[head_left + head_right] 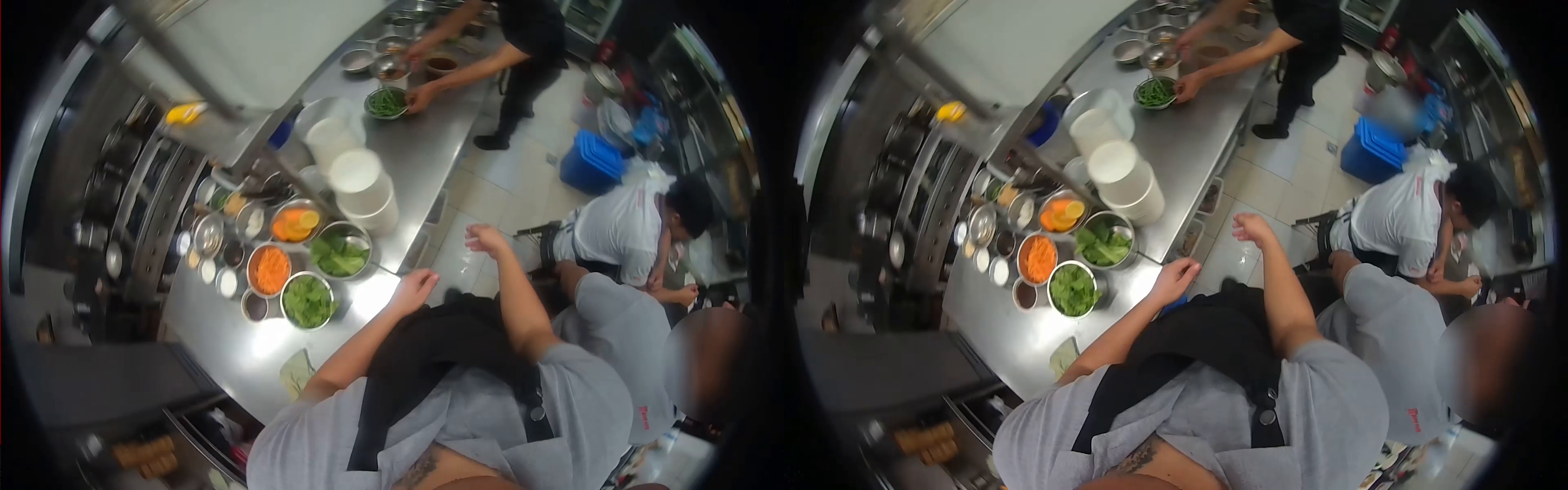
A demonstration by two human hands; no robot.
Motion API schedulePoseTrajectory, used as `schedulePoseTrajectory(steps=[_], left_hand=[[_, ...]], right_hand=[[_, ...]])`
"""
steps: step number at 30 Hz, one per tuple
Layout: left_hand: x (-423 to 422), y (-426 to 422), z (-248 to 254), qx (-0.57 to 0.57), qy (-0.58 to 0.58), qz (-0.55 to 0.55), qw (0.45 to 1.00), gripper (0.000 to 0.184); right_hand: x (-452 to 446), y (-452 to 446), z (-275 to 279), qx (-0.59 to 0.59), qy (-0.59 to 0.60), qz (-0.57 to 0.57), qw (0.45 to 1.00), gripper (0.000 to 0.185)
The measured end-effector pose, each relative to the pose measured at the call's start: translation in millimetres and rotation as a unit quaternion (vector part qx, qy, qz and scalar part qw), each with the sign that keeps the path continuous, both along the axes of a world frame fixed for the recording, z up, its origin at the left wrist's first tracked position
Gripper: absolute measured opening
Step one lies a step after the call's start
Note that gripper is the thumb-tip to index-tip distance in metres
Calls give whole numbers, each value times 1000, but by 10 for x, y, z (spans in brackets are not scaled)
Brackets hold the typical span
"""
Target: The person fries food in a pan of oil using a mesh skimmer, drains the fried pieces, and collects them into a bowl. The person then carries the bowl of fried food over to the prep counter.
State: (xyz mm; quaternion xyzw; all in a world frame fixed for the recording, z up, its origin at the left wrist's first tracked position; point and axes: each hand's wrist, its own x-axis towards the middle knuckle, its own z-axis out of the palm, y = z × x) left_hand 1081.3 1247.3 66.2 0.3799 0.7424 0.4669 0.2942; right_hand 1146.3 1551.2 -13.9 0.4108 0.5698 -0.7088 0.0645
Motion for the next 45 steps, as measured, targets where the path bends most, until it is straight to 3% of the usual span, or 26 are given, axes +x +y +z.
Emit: schedulePoseTrajectory(steps=[6, 8, 10, 11, 12, 13, 14, 16, 18, 20, 22, 25, 27, 28, 30, 31, 32, 33, 34, 36, 39, 41, 42, 43, 44, 45], left_hand=[[-451, 1370, 177, 31, -17, -16, 999, 30], [-715, 1876, 82, -4, -2, -9, 1000, 29], [-983, 2408, -99, -12, 155, 25, 988, 33], [-1111, 2694, -28, -40, 161, 10, 986, 44], [-1230, 3001, -87, -44, 163, 7, 986, 44], [-1330, 3233, -208, -116, 286, 35, 950, 48], [-1457, 3542, -337, -187, 402, 69, 894, 52], [-1669, 3856, -674, -254, 373, 93, 888, 57], [-1876, 4053, -888, -446, 552, -51, 703, 44], [-1994, 4457, -260, -544, 385, -157, 729, 28], [-2251, 4739, -371, -541, 257, -146, 787, 22], [-2644, 5441, -308, -634, 218, -299, 679, 27], [-2782, 5956, -285, -605, 221, -268, 717, 34], [-2843, 6361, -211, -589, 244, -302, 709, 34], [-2859, 7374, -116, -497, 260, -260, 786, 37], [-2872, 7890, -91, -443, 260, -270, 814, 36], [-2889, 8428, -88, -422, 274, -311, 806, 36], [-2857, 8987, -32, -375, 215, -311, 846, 34], [-2783, 9593, -16, -329, 152, -318, 876, 33], [-2892, 10675, -547, -139, 290, -402, 857, 33], [-2572, 12176, -197, -46, 294, -422, 856, 33], [-2296, 13164, -76, -31, 301, -433, 849, 47], [-2183, 13624, -73, -51, 322, -443, 835, 55], [-2114, 14052, -153, -44, 309, -449, 837, 56], [-2049, 14491, -269, -48, 278, -479, 831, 55], [-1900, 14722, -94, -18, 279, -500, 819, 54]], right_hand=[[-434, 1126, -260, -1, -4, -42, 999, 47], [-509, 1607, -466, 22, -77, -5, 997, 49], [-412, 2037, -821, 20, -98, -32, 994, 41], [-341, 2287, -1051, 1, -118, -29, 993, 39], [-153, 2690, -2114, -51, -79, 32, 995, 39], [16, 3076, -3071, -104, -38, 92, 990, 39], [29, 3034, -2222, 33, -124, 83, 988, 30], [375, 3383, -2620, 235, 19, 333, 913, 31], [351, 3763, -2378, 233, -25, 388, 891, 35], [283, 4006, -2057, -72, -258, 171, 948, 51], [304, 4436, -1797, -115, -224, 42, 967, 46], [245, 5333, -1688, -107, -217, -2, 970, 47], [161, 5901, -1674, -73, -212, -52, 973, 48], [82, 6201, -1943, 43, -154, 16, 987, 42], [95, 6891, -2268, 92, -163, -20, 982, 41], [-60, 7198, -1925, 19, -217, -122, 968, 42], [-144, 7497, -1549, 43, -240, -100, 965, 42], [-169, 7774, -1355, 65, -265, -81, 959, 43], [-138, 7995, -1268, 138, -210, -152, 956, 44], [-86, 8458, -1102, 122, -228, -204, 944, 39], [111, 8873, -1012, 88, -251, -256, 929, 37], [212, 9185, -938, 56, -297, -256, 918, 28], [376, 9176, -1588, 215, -161, -315, 910, 22], [528, 9185, -2361, 402, 14, -325, 856, 17], [647, 9201, -3074, 545, 131, -291, 775, 16], [694, 9359, -2402, 532, -129, 23, 836, 18]])
